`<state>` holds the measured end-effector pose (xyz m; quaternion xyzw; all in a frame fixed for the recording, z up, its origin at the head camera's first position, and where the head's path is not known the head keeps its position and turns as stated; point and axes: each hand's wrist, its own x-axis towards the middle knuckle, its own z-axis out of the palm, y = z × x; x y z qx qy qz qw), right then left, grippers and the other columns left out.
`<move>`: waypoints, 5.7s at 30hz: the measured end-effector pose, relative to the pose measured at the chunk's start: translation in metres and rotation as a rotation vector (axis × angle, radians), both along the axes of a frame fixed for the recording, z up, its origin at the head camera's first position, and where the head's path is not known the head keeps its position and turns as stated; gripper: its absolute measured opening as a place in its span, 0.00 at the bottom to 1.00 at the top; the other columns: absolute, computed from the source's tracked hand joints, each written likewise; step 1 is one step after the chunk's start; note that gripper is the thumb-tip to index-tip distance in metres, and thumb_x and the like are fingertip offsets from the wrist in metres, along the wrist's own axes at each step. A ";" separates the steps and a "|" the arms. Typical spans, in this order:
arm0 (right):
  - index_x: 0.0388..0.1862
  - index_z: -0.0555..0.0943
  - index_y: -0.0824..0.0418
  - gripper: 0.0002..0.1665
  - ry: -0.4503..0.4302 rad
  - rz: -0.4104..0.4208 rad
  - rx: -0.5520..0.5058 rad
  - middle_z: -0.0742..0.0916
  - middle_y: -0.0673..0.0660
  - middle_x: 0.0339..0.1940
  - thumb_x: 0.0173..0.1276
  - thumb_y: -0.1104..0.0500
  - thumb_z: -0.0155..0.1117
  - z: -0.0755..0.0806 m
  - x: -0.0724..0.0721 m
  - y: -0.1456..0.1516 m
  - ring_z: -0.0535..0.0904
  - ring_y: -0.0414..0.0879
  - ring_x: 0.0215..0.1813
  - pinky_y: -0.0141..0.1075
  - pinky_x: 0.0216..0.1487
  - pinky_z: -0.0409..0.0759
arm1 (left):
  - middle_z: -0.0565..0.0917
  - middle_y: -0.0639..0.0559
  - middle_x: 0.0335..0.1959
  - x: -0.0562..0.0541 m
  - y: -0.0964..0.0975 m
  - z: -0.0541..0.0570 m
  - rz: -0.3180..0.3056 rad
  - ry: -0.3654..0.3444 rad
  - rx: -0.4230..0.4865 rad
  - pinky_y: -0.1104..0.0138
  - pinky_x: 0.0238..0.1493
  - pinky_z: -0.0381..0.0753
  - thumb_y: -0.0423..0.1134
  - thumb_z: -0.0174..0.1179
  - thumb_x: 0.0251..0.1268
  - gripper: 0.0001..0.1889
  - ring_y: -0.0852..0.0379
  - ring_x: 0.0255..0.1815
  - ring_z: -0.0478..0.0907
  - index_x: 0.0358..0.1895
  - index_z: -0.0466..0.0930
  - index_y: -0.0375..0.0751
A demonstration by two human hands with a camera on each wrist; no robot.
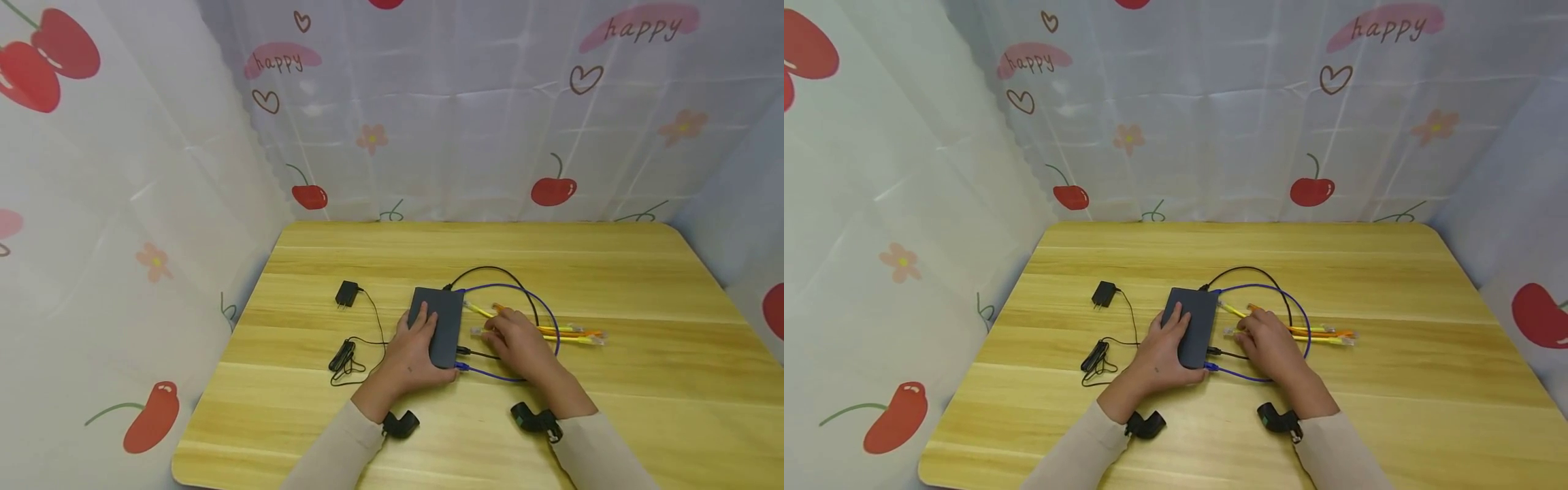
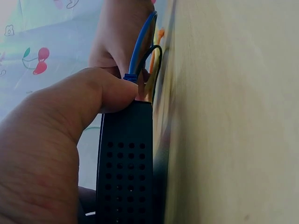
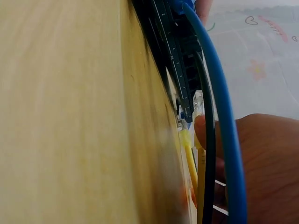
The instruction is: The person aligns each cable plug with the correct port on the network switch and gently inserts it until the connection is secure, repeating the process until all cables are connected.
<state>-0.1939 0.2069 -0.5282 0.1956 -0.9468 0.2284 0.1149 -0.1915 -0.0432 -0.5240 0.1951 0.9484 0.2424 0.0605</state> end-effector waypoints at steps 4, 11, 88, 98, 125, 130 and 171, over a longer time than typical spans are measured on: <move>0.42 0.82 0.57 0.07 -0.076 -0.013 -0.034 0.84 0.53 0.37 0.69 0.56 0.68 0.001 0.000 -0.001 0.79 0.48 0.38 0.47 0.41 0.77 | 0.42 0.53 0.83 -0.001 0.000 0.001 0.000 -0.008 0.001 0.40 0.67 0.64 0.73 0.67 0.43 0.61 0.36 0.81 0.40 0.81 0.51 0.51; 0.45 0.81 0.59 0.07 -0.138 0.002 -0.071 0.86 0.52 0.36 0.72 0.58 0.65 0.004 -0.001 -0.001 0.78 0.43 0.33 0.44 0.37 0.77 | 0.42 0.53 0.83 -0.001 0.000 0.003 0.001 -0.015 -0.003 0.41 0.67 0.65 0.72 0.67 0.43 0.61 0.37 0.81 0.40 0.81 0.51 0.51; 0.41 0.87 0.56 0.05 -0.095 0.137 -0.103 0.87 0.45 0.31 0.69 0.59 0.67 0.009 0.002 -0.022 0.80 0.34 0.31 0.36 0.36 0.79 | 0.43 0.52 0.83 -0.002 -0.005 0.006 -0.043 -0.025 0.019 0.39 0.66 0.66 0.72 0.67 0.44 0.60 0.34 0.80 0.43 0.81 0.50 0.52; 0.42 0.86 0.56 0.04 -0.109 0.133 -0.080 0.85 0.44 0.31 0.71 0.59 0.66 0.010 0.004 -0.028 0.79 0.35 0.32 0.36 0.36 0.79 | 0.44 0.52 0.83 -0.002 -0.004 0.005 -0.044 -0.022 0.041 0.40 0.66 0.66 0.70 0.69 0.45 0.59 0.34 0.80 0.43 0.81 0.51 0.53; 0.57 0.81 0.70 0.23 -0.131 -0.091 0.017 0.85 0.67 0.50 0.69 0.57 0.68 0.008 -0.031 -0.014 0.80 0.65 0.53 0.57 0.53 0.77 | 0.44 0.52 0.83 0.000 0.000 0.001 -0.023 -0.005 -0.010 0.43 0.66 0.67 0.71 0.67 0.43 0.60 0.35 0.80 0.42 0.81 0.50 0.53; 0.55 0.82 0.69 0.23 -0.114 -0.126 0.037 0.84 0.64 0.42 0.68 0.54 0.69 0.004 -0.037 -0.018 0.81 0.59 0.43 0.53 0.45 0.78 | 0.44 0.52 0.83 0.000 0.000 0.001 -0.022 -0.009 -0.011 0.42 0.66 0.68 0.71 0.67 0.43 0.60 0.35 0.80 0.43 0.81 0.51 0.53; 0.47 0.83 0.55 0.09 -0.071 0.029 -0.004 0.85 0.46 0.28 0.72 0.55 0.65 0.015 -0.018 -0.010 0.70 0.37 0.22 0.43 0.33 0.76 | 0.45 0.53 0.83 -0.003 -0.010 0.001 -0.032 -0.023 0.105 0.40 0.67 0.65 0.70 0.69 0.43 0.60 0.34 0.80 0.43 0.81 0.51 0.52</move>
